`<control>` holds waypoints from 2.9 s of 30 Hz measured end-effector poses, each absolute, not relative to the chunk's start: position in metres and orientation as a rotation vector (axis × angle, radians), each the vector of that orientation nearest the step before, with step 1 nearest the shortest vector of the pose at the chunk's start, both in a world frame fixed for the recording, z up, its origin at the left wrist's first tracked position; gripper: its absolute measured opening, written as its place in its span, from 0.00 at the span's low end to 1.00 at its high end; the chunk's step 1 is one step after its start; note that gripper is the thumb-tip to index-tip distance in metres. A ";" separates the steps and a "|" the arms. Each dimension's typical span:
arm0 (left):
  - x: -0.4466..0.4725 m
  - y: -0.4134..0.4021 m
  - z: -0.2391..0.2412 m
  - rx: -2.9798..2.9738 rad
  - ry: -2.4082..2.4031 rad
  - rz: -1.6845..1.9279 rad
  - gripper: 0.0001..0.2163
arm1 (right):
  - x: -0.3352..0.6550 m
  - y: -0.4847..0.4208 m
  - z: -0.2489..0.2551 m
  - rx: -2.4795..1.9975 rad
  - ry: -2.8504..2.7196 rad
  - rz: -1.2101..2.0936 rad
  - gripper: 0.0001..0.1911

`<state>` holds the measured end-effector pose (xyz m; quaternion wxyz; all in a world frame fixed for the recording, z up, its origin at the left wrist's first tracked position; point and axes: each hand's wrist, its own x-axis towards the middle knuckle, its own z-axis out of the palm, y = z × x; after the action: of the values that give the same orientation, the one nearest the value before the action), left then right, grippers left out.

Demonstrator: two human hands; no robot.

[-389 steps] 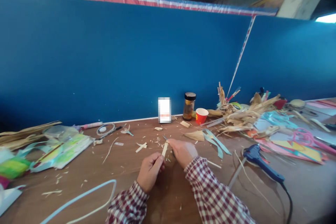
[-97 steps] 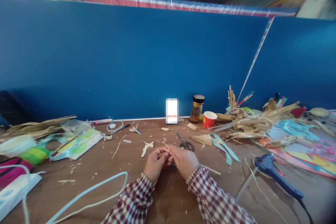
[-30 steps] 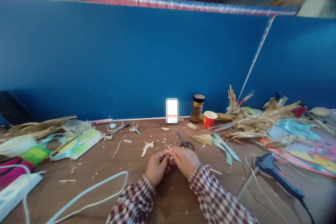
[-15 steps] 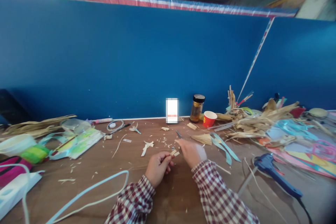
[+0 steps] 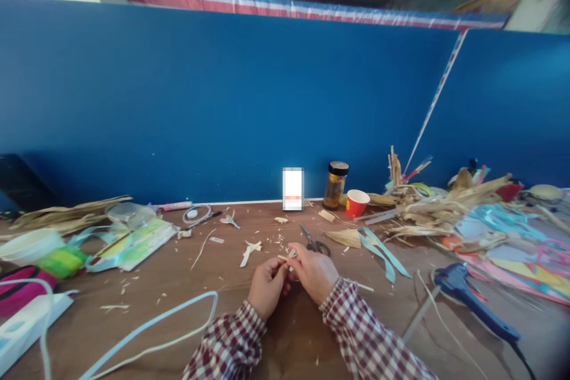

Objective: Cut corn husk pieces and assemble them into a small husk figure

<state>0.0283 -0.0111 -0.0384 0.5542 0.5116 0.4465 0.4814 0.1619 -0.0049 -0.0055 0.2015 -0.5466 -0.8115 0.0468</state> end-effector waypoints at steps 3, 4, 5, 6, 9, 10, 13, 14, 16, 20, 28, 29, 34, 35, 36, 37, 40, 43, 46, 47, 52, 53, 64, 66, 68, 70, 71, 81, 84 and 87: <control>0.030 -0.012 -0.038 1.224 1.074 1.127 0.11 | 0.163 -0.005 -0.005 -1.525 -2.288 0.121 0.13; 0.030 -0.012 -0.038 1.225 1.082 1.124 0.11 | 0.163 -0.005 -0.005 -1.516 -2.298 0.110 0.13; 0.030 -0.012 -0.038 1.228 1.086 1.119 0.11 | 0.164 -0.006 -0.004 -1.503 -2.308 0.095 0.14; 0.030 -0.012 -0.038 1.232 1.086 1.114 0.11 | 0.164 -0.006 -0.004 -1.495 -2.317 0.076 0.15; 0.030 -0.012 -0.039 1.251 1.078 1.098 0.11 | 0.165 -0.005 -0.004 -1.490 -2.322 0.015 0.15; 0.030 -0.012 -0.040 1.255 1.075 1.095 0.11 | 0.165 -0.005 -0.004 -1.487 -2.322 0.001 0.15; 0.031 -0.010 -0.041 1.261 1.073 1.098 0.12 | 0.164 -0.005 -0.005 -1.477 -2.308 -0.022 0.14; 0.031 -0.010 -0.040 1.264 1.073 1.101 0.12 | 0.164 -0.005 -0.005 -1.474 -2.302 -0.027 0.14; 0.031 -0.010 -0.039 1.267 1.076 1.101 0.12 | 0.163 -0.006 -0.005 -1.465 -2.294 -0.031 0.14; 0.031 -0.013 -0.033 1.261 1.107 1.098 0.12 | 0.174 0.001 -0.002 -1.515 -2.232 -0.051 0.14; 0.031 -0.014 -0.033 1.226 1.161 1.097 0.14 | 0.194 0.009 0.010 -1.644 -1.948 -0.082 0.15; 0.031 -0.013 -0.033 1.233 1.173 1.093 0.13 | 0.189 0.006 0.010 -1.555 -1.981 -0.071 0.14; 0.027 -0.011 -0.033 1.352 1.186 1.090 0.11 | 0.169 -0.008 0.008 -1.320 -2.064 0.013 0.09; 0.026 -0.011 -0.032 1.382 1.183 1.089 0.11 | 0.169 -0.008 0.007 -1.315 -2.082 0.022 0.09; 0.025 -0.011 -0.032 1.407 1.185 1.090 0.11 | 0.170 -0.008 0.006 -1.319 -2.099 0.027 0.09; 0.024 -0.010 -0.032 1.423 1.188 1.092 0.11 | 0.171 -0.007 0.004 -1.326 -2.112 0.027 0.10; 0.020 -0.009 -0.033 1.436 1.199 1.122 0.11 | 0.173 -0.005 0.001 -1.366 -2.126 0.004 0.09; 0.016 -0.006 -0.034 1.412 1.204 1.199 0.11 | 0.170 -0.006 0.000 -1.396 -2.153 -0.029 0.09; 0.014 -0.005 -0.033 1.301 1.191 1.279 0.12 | 0.165 -0.010 0.000 -1.390 -2.209 -0.040 0.10; 0.014 -0.004 -0.032 1.251 1.184 1.299 0.12 | 0.163 -0.012 0.001 -1.377 -2.227 -0.034 0.10; 0.016 -0.004 -0.029 1.117 1.125 1.338 0.13 | 0.157 -0.017 0.004 -1.303 -2.245 0.015 0.11; 0.016 -0.005 -0.028 1.114 1.094 1.328 0.12 | 0.157 -0.017 0.004 -1.316 -2.221 0.013 0.11; 0.021 -0.009 -0.019 0.816 1.054 1.230 0.14 | 0.160 -0.017 0.010 -1.364 -2.139 0.077 0.17; 0.021 -0.009 -0.019 0.791 1.090 1.211 0.15 | 0.160 -0.017 0.011 -1.350 -2.122 0.095 0.17; 0.020 -0.008 -0.019 0.786 1.100 1.209 0.15 | 0.160 -0.016 0.010 -1.336 -2.115 0.116 0.16; 0.020 -0.008 -0.021 0.786 1.091 1.221 0.16 | 0.160 -0.015 0.008 -1.320 -2.103 0.137 0.15; 0.020 -0.008 -0.021 0.782 1.087 1.232 0.17 | 0.160 -0.014 0.006 -1.315 -2.093 0.148 0.14; 0.018 -0.006 -0.024 0.849 1.097 1.272 0.15 | 0.158 -0.016 0.004 -1.366 -2.130 0.107 0.13; 0.019 -0.006 -0.027 0.994 1.066 1.232 0.13 | 0.158 -0.014 0.000 -1.451 -2.104 0.161 0.14; 0.020 -0.006 -0.029 1.162 1.039 1.197 0.12 | 0.160 -0.011 -0.002 -1.480 -2.134 0.184 0.15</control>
<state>0.0204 -0.0065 -0.0286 0.5548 0.4920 0.4397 0.5067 0.1595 -0.0112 -0.0017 0.2657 -0.5482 -0.7901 0.0681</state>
